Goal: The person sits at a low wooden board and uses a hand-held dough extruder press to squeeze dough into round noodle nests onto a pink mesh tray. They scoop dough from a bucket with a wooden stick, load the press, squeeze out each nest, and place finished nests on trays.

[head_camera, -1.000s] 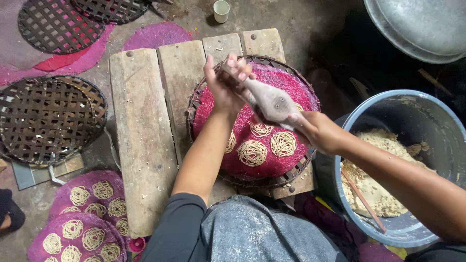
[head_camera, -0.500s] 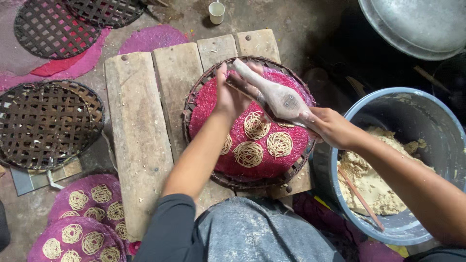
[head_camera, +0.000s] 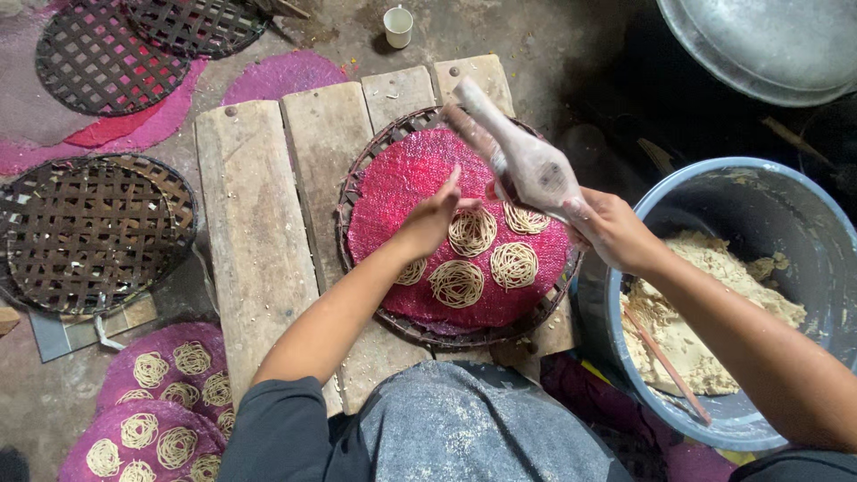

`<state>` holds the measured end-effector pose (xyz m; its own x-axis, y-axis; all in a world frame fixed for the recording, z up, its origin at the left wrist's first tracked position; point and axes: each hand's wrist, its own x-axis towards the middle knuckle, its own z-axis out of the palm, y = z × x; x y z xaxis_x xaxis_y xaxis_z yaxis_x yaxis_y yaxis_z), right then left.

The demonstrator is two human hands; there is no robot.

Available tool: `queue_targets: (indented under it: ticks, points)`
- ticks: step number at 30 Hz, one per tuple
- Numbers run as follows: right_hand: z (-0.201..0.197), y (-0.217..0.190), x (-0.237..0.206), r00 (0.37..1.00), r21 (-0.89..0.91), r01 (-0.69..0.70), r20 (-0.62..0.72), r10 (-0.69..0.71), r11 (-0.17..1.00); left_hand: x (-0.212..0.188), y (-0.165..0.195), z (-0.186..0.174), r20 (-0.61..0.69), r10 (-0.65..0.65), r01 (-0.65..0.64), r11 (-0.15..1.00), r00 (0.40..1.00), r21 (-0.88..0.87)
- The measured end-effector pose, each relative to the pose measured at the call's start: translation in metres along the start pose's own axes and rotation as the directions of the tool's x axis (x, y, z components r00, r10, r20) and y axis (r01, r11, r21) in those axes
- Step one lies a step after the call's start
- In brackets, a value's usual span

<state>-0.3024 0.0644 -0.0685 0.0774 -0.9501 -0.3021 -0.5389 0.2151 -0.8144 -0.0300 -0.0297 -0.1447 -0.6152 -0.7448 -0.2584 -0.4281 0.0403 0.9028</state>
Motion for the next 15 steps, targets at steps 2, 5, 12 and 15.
queue_targets:
  ticks: [2,5,12,15]
  points:
    - [-0.002,0.003,-0.001,1.0,0.044,0.002,-0.003,-0.002,0.999,-0.013,-0.001,-0.004,-0.057,0.13,-0.1,0.926,0.99,0.364]
    - [-0.001,0.003,0.001,1.0,0.082,0.016,0.021,-0.018,0.997,-0.027,0.003,-0.015,-0.134,0.264,-0.141,0.805,0.955,0.577]
    - [0.028,-0.03,0.025,0.881,0.206,-0.266,0.448,0.151,0.942,-0.023,0.017,-0.056,-0.343,0.278,-0.312,-0.151,0.897,-0.938]
    - [0.039,-0.061,0.043,0.891,-0.101,-0.196,0.397,0.22,0.975,-0.013,0.014,-0.069,-0.425,0.282,-0.308,-0.376,0.86,-0.874]
